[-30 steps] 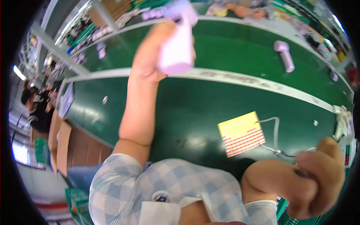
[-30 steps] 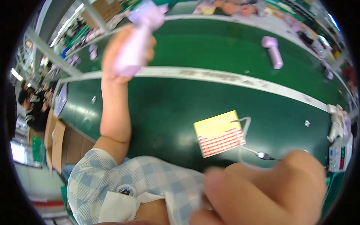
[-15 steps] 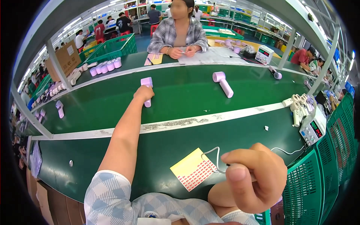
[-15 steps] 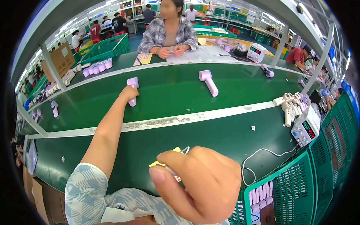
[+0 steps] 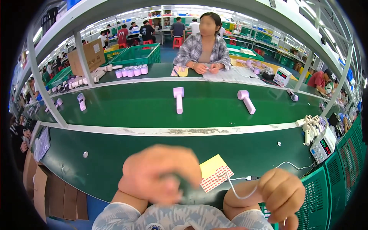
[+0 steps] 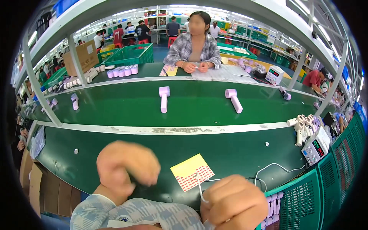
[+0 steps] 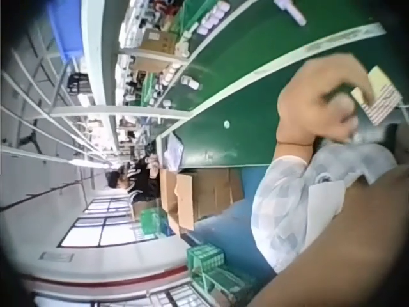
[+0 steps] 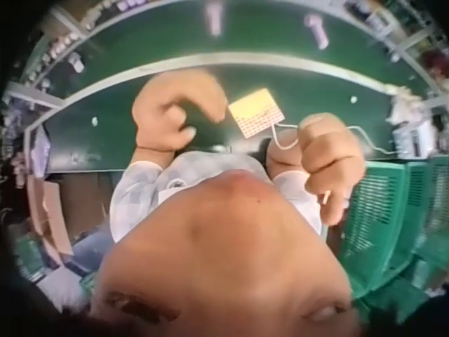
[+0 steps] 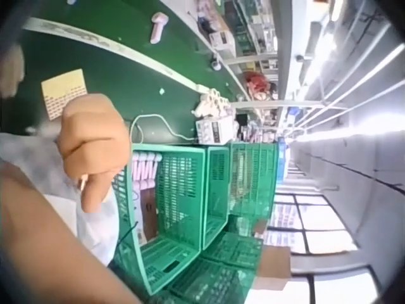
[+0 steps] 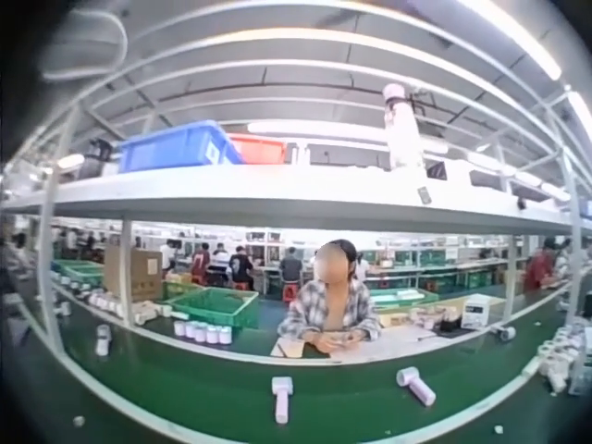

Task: Testing portable hand fans for functionality, applying stickers, and packing them into plastic baskets at an assembly line.

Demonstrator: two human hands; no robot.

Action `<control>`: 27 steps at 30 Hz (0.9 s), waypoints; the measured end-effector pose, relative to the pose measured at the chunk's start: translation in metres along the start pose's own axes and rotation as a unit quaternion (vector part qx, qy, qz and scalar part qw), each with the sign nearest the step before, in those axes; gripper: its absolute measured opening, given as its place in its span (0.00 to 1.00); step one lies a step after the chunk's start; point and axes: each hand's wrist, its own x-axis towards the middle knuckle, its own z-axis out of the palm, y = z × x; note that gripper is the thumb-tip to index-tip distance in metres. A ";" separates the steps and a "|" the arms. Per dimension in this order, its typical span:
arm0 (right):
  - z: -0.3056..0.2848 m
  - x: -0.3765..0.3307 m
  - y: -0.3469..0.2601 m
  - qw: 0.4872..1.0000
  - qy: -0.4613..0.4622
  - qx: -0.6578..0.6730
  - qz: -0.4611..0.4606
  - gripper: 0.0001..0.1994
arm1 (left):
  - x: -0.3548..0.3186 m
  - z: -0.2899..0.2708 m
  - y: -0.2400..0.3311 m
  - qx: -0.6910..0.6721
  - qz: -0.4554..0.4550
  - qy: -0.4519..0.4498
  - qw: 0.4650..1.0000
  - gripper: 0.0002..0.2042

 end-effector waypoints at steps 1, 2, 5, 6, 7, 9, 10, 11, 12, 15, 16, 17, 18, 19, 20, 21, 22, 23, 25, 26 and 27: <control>0.011 0.004 0.006 1.000 -0.002 0.008 -0.002 0.09 | -0.005 -0.001 0.016 0.006 -0.002 0.006 1.000 0.07; 0.020 0.008 0.007 0.999 -0.015 0.040 0.019 0.07 | -0.004 -0.002 0.024 -0.027 0.063 -0.185 0.980 0.08; 0.033 0.023 0.007 0.996 -0.063 0.049 0.037 0.06 | -0.006 0.006 0.029 -0.126 0.131 -0.363 0.914 0.11; 0.035 0.029 0.011 0.993 -0.100 0.046 0.032 0.06 | -0.011 0.014 0.032 -0.189 0.121 -0.343 0.912 0.10; 0.036 0.035 0.015 0.989 -0.137 0.042 0.027 0.06 | -0.014 0.021 0.034 -0.251 0.111 -0.322 0.906 0.09; 0.043 0.037 0.022 0.984 -0.175 0.035 0.023 0.07 | -0.016 0.024 0.036 -0.312 0.105 -0.300 0.895 0.08; 0.048 0.033 0.026 0.987 -0.156 0.034 0.010 0.07 | -0.014 0.022 0.036 -0.291 0.128 -0.287 0.904 0.08; 0.052 0.027 0.031 0.990 -0.138 0.034 -0.004 0.07 | -0.011 0.020 0.038 -0.269 0.150 -0.273 0.911 0.08; 0.056 0.022 0.035 0.992 -0.119 0.034 -0.017 0.08 | -0.009 0.017 0.039 -0.247 0.172 -0.258 0.918 0.09; 0.054 0.020 0.038 0.992 -0.119 0.049 0.004 0.07 | -0.006 0.009 0.042 -0.212 0.202 -0.246 0.924 0.09; 0.051 0.020 0.036 0.988 -0.135 0.063 0.040 0.07 | -0.005 0.006 0.042 -0.201 0.209 -0.248 0.924 0.09; 0.049 0.020 0.034 0.983 -0.150 0.077 0.077 0.07 | -0.005 0.004 0.043 -0.190 0.217 -0.250 0.924 0.10; 0.047 0.020 0.033 0.976 -0.164 0.089 0.114 0.07 | -0.005 0.002 0.043 -0.181 0.225 -0.253 0.924 0.10; 0.048 0.022 0.032 0.976 -0.165 0.088 0.115 0.07 | -0.006 0.001 0.044 -0.181 0.226 -0.253 0.923 0.10; 0.049 0.025 0.033 0.978 -0.171 0.076 0.092 0.07 | -0.008 -0.001 0.046 -0.178 0.210 -0.265 0.924 0.10; 0.050 0.028 0.034 0.980 -0.177 0.064 0.070 0.06 | -0.010 -0.003 0.048 -0.174 0.194 -0.277 0.925 0.10; 0.051 0.031 0.035 0.981 -0.183 0.052 0.047 0.07 | -0.013 -0.004 0.050 -0.170 0.178 -0.288 0.925 0.09; 0.052 0.032 0.036 0.981 -0.188 0.042 0.025 0.07 | -0.016 -0.005 0.052 -0.166 0.161 -0.299 0.926 0.09; 0.050 0.032 0.040 0.974 -0.222 0.041 0.023 0.06 | -0.025 -0.005 0.055 -0.128 0.154 -0.280 0.939 0.08; 0.048 0.029 0.042 0.967 -0.253 0.031 0.026 0.04 | -0.029 -0.006 0.052 -0.096 0.150 -0.267 0.947 0.07; 0.046 0.027 0.045 0.958 -0.284 0.023 0.029 0.04 | -0.033 -0.006 0.049 -0.064 0.146 -0.252 0.954 0.06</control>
